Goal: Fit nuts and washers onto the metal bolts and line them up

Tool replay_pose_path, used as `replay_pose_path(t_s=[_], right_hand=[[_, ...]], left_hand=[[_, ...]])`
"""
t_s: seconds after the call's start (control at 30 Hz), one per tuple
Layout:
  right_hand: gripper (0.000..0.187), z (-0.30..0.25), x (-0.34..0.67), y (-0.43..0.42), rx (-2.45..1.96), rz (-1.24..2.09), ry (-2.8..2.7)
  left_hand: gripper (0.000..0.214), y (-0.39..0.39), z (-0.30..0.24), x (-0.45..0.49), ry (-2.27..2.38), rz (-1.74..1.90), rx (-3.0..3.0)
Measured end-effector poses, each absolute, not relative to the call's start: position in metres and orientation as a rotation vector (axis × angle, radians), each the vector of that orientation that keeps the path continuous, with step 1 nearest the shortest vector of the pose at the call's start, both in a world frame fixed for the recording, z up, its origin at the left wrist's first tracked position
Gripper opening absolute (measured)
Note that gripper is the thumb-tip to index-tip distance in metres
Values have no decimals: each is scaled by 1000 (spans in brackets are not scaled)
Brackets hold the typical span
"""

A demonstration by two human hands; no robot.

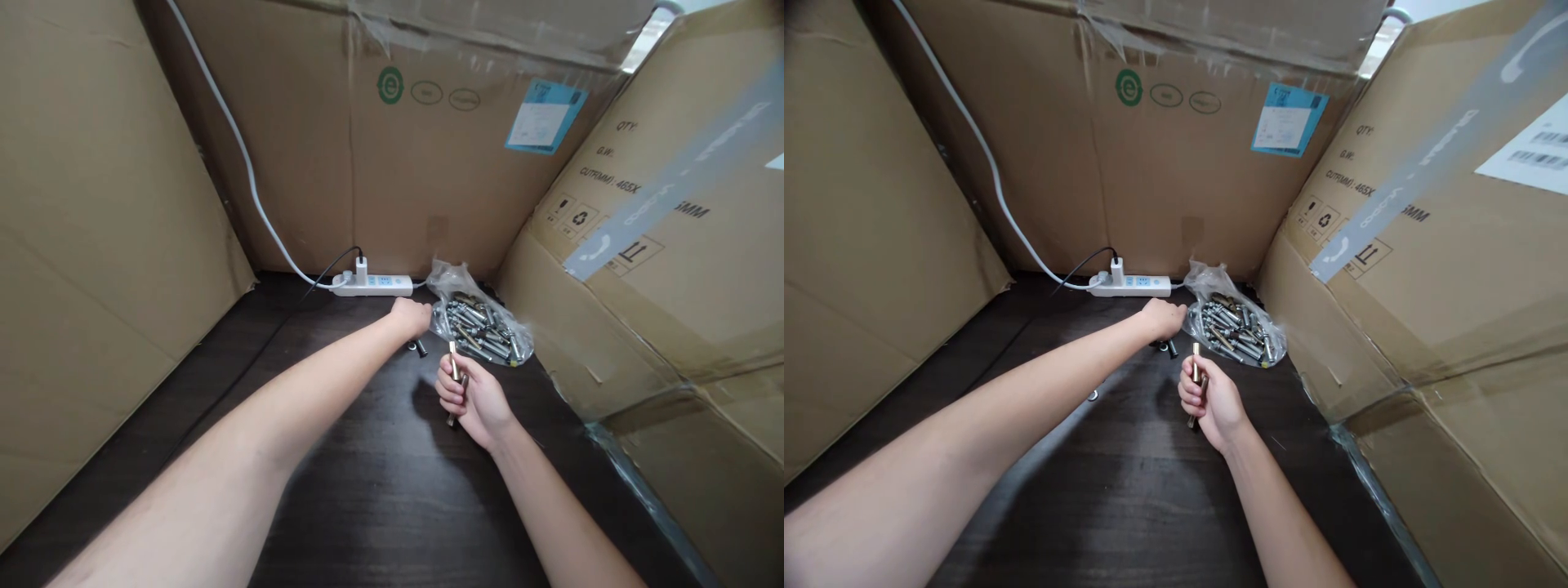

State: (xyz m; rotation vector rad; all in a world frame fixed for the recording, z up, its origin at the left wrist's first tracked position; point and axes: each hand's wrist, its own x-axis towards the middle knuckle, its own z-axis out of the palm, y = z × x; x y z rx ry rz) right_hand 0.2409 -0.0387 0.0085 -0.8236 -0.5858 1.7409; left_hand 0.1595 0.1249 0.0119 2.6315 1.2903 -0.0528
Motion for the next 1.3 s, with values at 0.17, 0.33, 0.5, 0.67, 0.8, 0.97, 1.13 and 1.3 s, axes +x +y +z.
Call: replay_pose_path(t_s=[0.17, 0.33, 0.5, 0.67, 0.8, 0.97, 1.13, 1.3], right_hand=[[24, 10, 240, -40, -814, 1694, -585], [24, 13, 238, -44, -751, 1649, -544], [25, 13, 229, -46, -732, 1603, -525], [25, 11, 217, -49, -768, 1547, -469], [24, 15, 205, -54, -714, 1554, -429], [27, 24, 187, -65, -675, 1564, -439], [27, 27, 185, -67, -625, 1517, -428], [27, 24, 200, -60, -727, 1303, -559]], left_hand=[[20, 131, 23, 151, 1276, 212, 2426], [29, 113, 43, 125, 1118, 500, 2094], [22, 54, 39, 86, 888, 530, 1806], [18, 2, 20, 60, 603, 427, 1030], [8, -31, 13, 53, 811, 455, 1027], [17, -55, 12, 52, 839, 544, 1485], [22, -58, 10, 46, 735, 582, 1638], [28, -55, 8, 40, 809, 537, 1489]])
